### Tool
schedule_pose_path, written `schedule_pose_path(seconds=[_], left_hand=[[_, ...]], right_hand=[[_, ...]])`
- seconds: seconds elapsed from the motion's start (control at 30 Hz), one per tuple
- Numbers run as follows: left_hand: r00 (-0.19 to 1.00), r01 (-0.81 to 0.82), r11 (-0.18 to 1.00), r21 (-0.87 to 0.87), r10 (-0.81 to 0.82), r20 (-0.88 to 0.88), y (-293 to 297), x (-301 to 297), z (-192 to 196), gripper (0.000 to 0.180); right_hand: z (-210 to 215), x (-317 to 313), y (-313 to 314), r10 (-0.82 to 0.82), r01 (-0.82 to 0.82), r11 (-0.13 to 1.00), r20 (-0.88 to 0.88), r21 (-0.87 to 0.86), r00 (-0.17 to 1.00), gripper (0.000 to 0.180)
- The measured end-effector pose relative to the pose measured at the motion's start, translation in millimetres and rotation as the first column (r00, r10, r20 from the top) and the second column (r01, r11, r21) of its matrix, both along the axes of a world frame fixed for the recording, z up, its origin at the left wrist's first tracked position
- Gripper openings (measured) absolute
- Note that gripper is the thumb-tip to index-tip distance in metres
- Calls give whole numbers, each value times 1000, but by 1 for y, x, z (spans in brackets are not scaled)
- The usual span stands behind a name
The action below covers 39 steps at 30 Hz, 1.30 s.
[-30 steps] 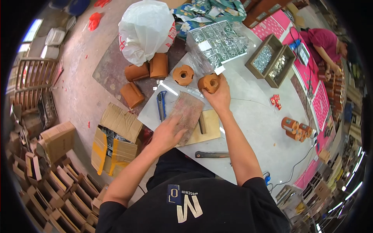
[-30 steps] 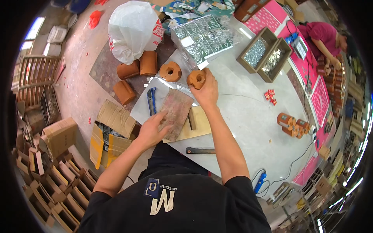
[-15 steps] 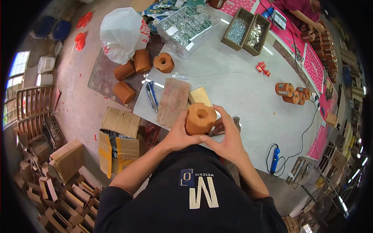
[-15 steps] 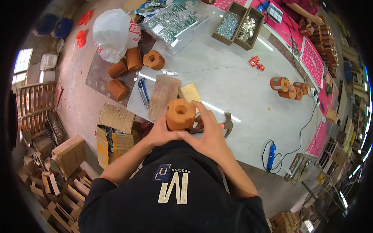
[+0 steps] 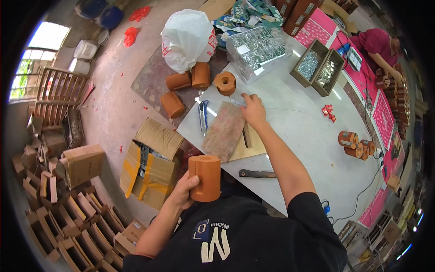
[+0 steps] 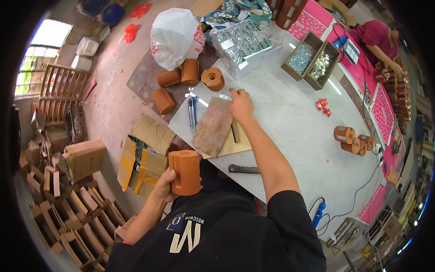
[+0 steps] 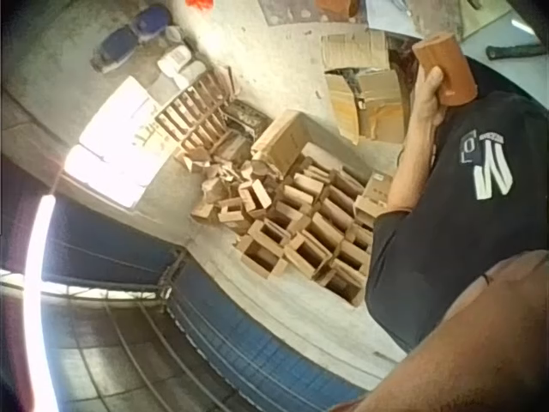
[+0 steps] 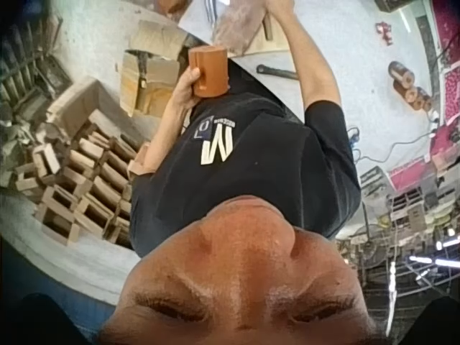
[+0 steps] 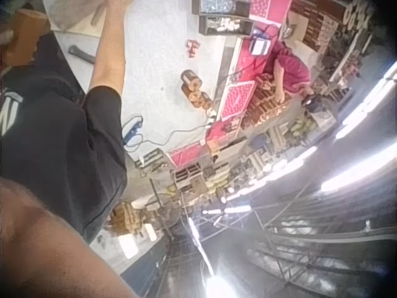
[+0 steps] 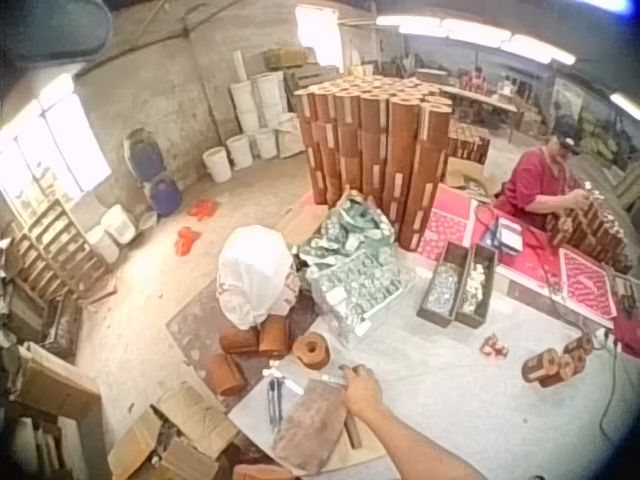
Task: Assembling wooden furniture components using an electric screwdriver, hammer, and small metal hardware.
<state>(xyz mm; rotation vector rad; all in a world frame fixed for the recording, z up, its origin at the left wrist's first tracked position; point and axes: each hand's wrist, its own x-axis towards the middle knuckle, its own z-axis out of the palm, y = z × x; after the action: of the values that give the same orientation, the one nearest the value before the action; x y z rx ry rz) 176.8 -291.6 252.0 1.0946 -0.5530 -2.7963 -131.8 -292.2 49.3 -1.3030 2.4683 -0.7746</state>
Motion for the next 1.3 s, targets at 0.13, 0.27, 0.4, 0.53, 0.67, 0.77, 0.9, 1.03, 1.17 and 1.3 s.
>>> schedule_pose_path(seconds=[0.13, 0.27, 0.4, 0.53, 0.67, 0.77, 0.9, 1.03, 1.17, 1.3], left_hand=[[979, 132, 987, -95, -115, 168, -38, 7, -11, 81], [965, 219, 970, -104, -199, 172, -79, 9, -13, 76], [961, 245, 965, -96, -228, 158, -102, -3, -12, 70], [956, 274, 950, -149, -252, 148, -112, 4, -11, 64], [942, 301, 925, -233, -250, 224, -88, -1, -12, 54], [947, 275, 904, -326, -196, 255, -55, -1, -28, 57], [905, 255, 794, -551, 6, 426, -2, 17, -49, 54], [836, 528, 532, -663, -186, 516, -8, 26, -46, 44], [605, 508, 556, -658, 314, 732, -69, 119, -115, 31], [209, 610, 664, -432, 392, 896, -143, 218, -210, 38]], right_hand=[[-17, -2, -9, -7, 35, 989, -187, 146, 982, 32], [-23, -4, -9, -13, 62, 978, -234, 202, 972, 20], [-13, -5, 2, 19, 54, 968, -285, 247, 958, 19], [-11, 18, -28, -5, 54, 973, -216, 225, 976, 27], [-17, 12, -23, -46, 102, 958, -207, 269, 977, 32], [2, 13, 4, -159, 166, 984, 93, -68, 983, 49], [106, 108, 47, 15, -26, 1000, 1000, -14, 17, 71], [110, 151, 96, -46, -69, 997, 999, 44, -28, 65], [124, 140, 118, -139, 85, 986, 990, 141, -36, 63], [182, 118, 110, -230, 185, 960, 968, 209, 100, 58]])
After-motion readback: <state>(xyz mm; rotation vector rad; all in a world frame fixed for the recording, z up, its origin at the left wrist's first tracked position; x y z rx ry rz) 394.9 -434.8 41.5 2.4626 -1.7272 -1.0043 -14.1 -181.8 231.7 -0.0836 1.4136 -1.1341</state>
